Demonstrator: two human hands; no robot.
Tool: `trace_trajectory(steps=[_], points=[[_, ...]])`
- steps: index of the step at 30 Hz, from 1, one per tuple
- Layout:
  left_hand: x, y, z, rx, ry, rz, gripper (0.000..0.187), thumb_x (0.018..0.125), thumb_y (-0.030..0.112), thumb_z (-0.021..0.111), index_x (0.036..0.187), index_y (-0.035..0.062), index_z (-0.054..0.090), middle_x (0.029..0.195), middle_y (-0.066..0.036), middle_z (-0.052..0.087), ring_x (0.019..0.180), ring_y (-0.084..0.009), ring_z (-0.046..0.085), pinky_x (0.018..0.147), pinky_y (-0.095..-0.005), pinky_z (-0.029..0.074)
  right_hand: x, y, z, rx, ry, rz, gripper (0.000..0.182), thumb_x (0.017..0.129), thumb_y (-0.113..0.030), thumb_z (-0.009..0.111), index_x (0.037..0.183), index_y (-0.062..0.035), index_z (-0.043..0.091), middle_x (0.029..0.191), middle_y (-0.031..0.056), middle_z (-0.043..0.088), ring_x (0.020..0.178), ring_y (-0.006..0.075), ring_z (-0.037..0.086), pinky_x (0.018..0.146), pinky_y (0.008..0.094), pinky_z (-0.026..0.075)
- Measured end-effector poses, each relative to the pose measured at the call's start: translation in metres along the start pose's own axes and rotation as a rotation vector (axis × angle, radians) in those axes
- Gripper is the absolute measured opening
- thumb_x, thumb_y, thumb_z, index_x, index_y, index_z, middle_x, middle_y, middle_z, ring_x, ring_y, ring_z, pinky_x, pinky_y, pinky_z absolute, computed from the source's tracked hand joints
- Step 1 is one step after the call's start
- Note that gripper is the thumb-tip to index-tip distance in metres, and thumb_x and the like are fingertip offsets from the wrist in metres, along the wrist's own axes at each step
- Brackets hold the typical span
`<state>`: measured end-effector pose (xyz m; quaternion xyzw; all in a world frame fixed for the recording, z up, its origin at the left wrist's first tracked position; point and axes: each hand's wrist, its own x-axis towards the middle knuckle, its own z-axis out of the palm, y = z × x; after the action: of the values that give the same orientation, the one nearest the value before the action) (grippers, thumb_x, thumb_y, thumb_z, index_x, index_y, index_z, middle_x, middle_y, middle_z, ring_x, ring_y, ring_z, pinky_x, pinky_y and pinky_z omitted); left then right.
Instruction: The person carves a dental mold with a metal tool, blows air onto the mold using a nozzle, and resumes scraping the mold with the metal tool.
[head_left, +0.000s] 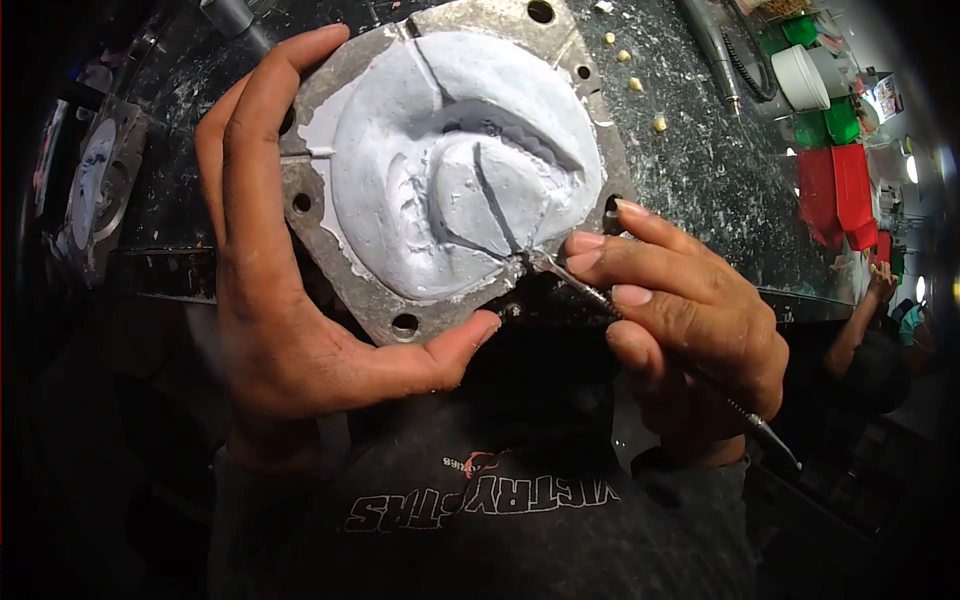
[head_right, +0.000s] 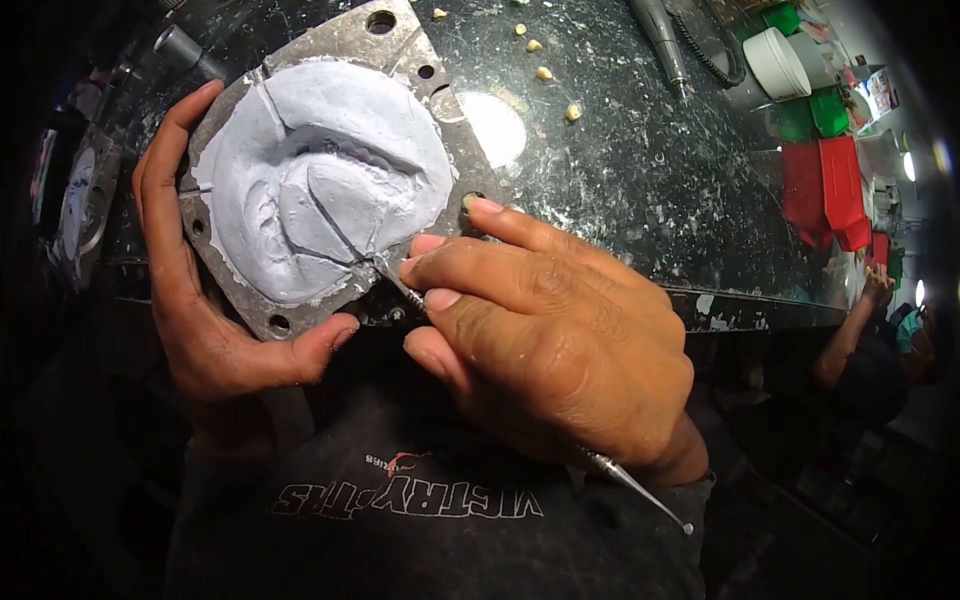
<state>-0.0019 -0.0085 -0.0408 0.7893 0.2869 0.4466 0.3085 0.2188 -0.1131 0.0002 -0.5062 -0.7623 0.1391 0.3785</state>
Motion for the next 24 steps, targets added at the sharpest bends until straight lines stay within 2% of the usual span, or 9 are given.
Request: trace_trajectory(steps=[6, 8, 9, 11, 18, 20, 21, 23, 24], points=[[0.001, 0.005, 0.006, -0.066, 0.042, -0.062, 0.123, 0.048, 0.028, 0.089, 0.153, -0.0043, 0.033, 0.146, -0.015, 0.041, 0.135, -0.0289, 0.048, 0.115, -0.0408, 0.042, -0.002, 0.004, 0.005, 0.006, 0.098, -0.109, 0.022, 0.096, -0.018, 0.072, 0.105, -0.0021, 0.061, 0.094, 0.0209, 0.076, 0.095, 0.0348, 0.077, 0.097, 0.0582, 0.055], [0.006, 0.008, 0.006, -0.277, -0.019, 0.165, 0.122, 0.049, 0.028, 0.089, 0.153, -0.0044, 0.033, 0.146, -0.015, 0.04, 0.135, -0.029, 0.048, 0.115, -0.0408, 0.042, 0.001, 0.0, 0.001, -0.135, 0.061, -0.21, 0.022, 0.094, -0.015, 0.074, 0.105, -0.0011, 0.06, 0.093, 0.0201, 0.076, 0.094, 0.0336, 0.077, 0.097, 0.058, 0.055], [0.005, 0.007, 0.004, -0.277, -0.021, 0.165, 0.122, 0.049, 0.028, 0.089, 0.153, -0.0044, 0.033, 0.146, -0.015, 0.04, 0.135, -0.029, 0.048, 0.115, -0.0408, 0.042, 0.002, -0.003, -0.001, -0.135, 0.061, -0.209, 0.022, 0.094, -0.015, 0.074, 0.105, -0.0011, 0.06, 0.093, 0.0201, 0.076, 0.094, 0.0336, 0.077, 0.097, 0.058, 0.055], [0.0, 0.002, -0.003, 0.042, -0.01, -0.047, 0.122, 0.049, 0.028, 0.089, 0.153, -0.0044, 0.033, 0.146, -0.015, 0.04, 0.136, -0.0288, 0.047, 0.115, -0.0407, 0.042, 0.005, -0.009, -0.002, -0.189, 0.019, -0.179, 0.023, 0.093, -0.014, 0.075, 0.104, -0.001, 0.06, 0.092, 0.0199, 0.076, 0.094, 0.0319, 0.078, 0.096, 0.0573, 0.056], [0.002, 0.003, -0.003, 0.011, -0.007, -0.053, 0.123, 0.049, 0.027, 0.089, 0.153, -0.0043, 0.032, 0.145, -0.015, 0.039, 0.136, -0.0285, 0.047, 0.116, -0.0409, 0.042, 0.002, -0.004, 0.008, -0.144, 0.097, -0.149, 0.021, 0.093, -0.014, 0.074, 0.102, -0.0027, 0.059, 0.092, 0.0187, 0.077, 0.092, 0.0306, 0.078, 0.101, 0.0599, 0.052], [0.002, 0.005, -0.006, 0.077, -0.028, -0.059, 0.123, 0.047, 0.025, 0.089, 0.153, -0.0041, 0.034, 0.144, -0.014, 0.039, 0.135, -0.0281, 0.047, 0.116, -0.041, 0.042, 0.004, 0.001, 0.004, -0.184, 0.057, -0.195, 0.019, 0.095, -0.02, 0.073, 0.1, -0.0061, 0.06, 0.093, 0.0141, 0.078, 0.095, 0.0294, 0.077, 0.115, 0.0637, 0.036], [0.003, 0.006, -0.007, 0.077, -0.025, -0.051, 0.123, 0.047, 0.025, 0.089, 0.153, -0.0041, 0.034, 0.144, -0.014, 0.039, 0.135, -0.0281, 0.047, 0.116, -0.041, 0.042, 0.004, 0.002, 0.005, -0.189, 0.061, -0.2, 0.019, 0.095, -0.02, 0.073, 0.1, -0.0061, 0.06, 0.093, 0.0141, 0.078, 0.095, 0.0294, 0.077, 0.115, 0.0637, 0.036], [0.003, 0.007, -0.009, 0.18, -0.057, -0.031, 0.123, 0.045, 0.024, 0.089, 0.152, -0.003, 0.035, 0.144, -0.014, 0.039, 0.135, -0.0278, 0.048, 0.116, -0.041, 0.041, -0.001, 0.007, 0.011, -0.256, 0.112, -0.172, 0.019, 0.096, -0.027, 0.071, 0.097, -0.01, 0.062, 0.094, 0.0089, 0.079, 0.105, 0.0275, 0.075, 0.125, 0.0618, 0.016], [0.003, 0.007, -0.009, 0.183, -0.053, -0.024, 0.123, 0.045, 0.024, 0.089, 0.152, -0.003, 0.035, 0.144, -0.014, 0.039, 0.135, -0.0278, 0.048, 0.116, -0.041, 0.041, -0.004, 0.012, 0.012, -0.294, 0.126, -0.149, 0.02, 0.098, -0.032, 0.069, 0.095, -0.0128, 0.063, 0.095, 0.0047, 0.079, 0.119, 0.0252, 0.067, 0.127, 0.0581, 0.004]])
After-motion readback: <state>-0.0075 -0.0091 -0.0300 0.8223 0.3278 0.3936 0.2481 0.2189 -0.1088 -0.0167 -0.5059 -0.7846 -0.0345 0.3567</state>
